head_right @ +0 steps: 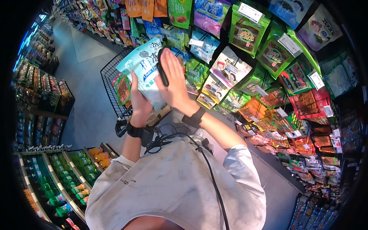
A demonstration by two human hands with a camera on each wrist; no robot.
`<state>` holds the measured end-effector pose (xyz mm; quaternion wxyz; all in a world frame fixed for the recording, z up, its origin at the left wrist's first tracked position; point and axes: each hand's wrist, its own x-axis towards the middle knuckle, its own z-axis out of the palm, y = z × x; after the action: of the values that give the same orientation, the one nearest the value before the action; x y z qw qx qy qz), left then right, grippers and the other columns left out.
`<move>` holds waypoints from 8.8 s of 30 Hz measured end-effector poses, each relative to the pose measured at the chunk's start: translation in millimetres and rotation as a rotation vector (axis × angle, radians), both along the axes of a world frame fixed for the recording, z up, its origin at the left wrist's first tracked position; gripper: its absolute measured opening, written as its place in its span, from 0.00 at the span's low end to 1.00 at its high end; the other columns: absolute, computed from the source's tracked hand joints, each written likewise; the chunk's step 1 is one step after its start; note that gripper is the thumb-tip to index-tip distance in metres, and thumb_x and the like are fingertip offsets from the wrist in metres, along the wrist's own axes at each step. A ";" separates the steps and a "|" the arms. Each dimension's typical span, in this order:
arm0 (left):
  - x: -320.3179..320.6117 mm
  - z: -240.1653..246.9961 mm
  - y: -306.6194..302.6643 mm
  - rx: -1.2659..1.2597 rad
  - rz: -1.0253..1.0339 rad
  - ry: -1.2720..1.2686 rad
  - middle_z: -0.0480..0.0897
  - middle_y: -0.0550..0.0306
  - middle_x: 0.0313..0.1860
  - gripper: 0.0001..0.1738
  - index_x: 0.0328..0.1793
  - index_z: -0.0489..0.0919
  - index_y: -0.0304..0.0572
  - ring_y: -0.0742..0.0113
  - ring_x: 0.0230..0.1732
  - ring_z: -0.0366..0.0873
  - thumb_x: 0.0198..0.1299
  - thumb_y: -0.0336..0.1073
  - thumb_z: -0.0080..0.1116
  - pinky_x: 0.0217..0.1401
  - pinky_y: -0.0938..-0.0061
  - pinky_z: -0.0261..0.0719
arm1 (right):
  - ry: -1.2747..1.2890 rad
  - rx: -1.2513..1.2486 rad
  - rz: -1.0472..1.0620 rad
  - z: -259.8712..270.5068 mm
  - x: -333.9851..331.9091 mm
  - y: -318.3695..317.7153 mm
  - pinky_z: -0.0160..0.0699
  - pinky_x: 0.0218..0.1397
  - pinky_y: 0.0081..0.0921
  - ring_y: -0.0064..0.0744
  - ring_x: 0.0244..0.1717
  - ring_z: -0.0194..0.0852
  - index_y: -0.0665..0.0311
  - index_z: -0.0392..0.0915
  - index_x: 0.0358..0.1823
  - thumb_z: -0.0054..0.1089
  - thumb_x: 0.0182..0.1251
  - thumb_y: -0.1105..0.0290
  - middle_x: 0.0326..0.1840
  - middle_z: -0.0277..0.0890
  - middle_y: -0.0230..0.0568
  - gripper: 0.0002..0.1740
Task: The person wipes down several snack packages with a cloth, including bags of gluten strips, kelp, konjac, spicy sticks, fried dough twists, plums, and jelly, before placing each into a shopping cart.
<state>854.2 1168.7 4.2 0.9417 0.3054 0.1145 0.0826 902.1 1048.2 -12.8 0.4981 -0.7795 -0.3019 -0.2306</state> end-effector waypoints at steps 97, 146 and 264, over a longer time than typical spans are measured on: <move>-2.2 -8.7 -8.2 0.571 -0.193 0.094 0.74 0.46 0.69 0.50 0.78 0.63 0.38 0.61 0.67 0.77 0.73 0.76 0.24 0.65 0.68 0.78 | -0.035 -0.202 0.301 62.6 -12.3 -25.4 0.39 0.85 0.49 0.56 0.86 0.38 0.61 0.72 0.74 0.52 0.69 0.67 0.86 0.48 0.52 0.31; -34.7 22.5 1.7 0.995 0.015 0.009 0.85 0.64 0.41 0.14 0.55 0.83 0.32 0.78 0.42 0.80 0.65 0.30 0.67 0.46 0.78 0.79 | 0.828 0.548 0.337 21.4 7.8 -57.4 0.72 0.57 0.20 0.16 0.51 0.72 0.65 0.76 0.62 0.56 0.79 0.54 0.51 0.80 0.30 0.23; -167.3 -64.5 225.9 1.039 0.234 0.583 0.86 0.53 0.50 0.21 0.64 0.77 0.35 0.68 0.51 0.82 0.78 0.44 0.49 0.59 0.72 0.77 | 0.997 -0.236 0.763 -134.8 91.5 217.8 0.71 0.22 0.17 0.20 0.27 0.84 0.63 0.82 0.59 0.60 0.76 0.58 0.35 0.87 0.33 0.19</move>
<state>686.9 1394.6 -60.3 0.5838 0.7206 0.3453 0.1436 993.6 1266.0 -147.7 0.5367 -0.6805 -0.3137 0.3879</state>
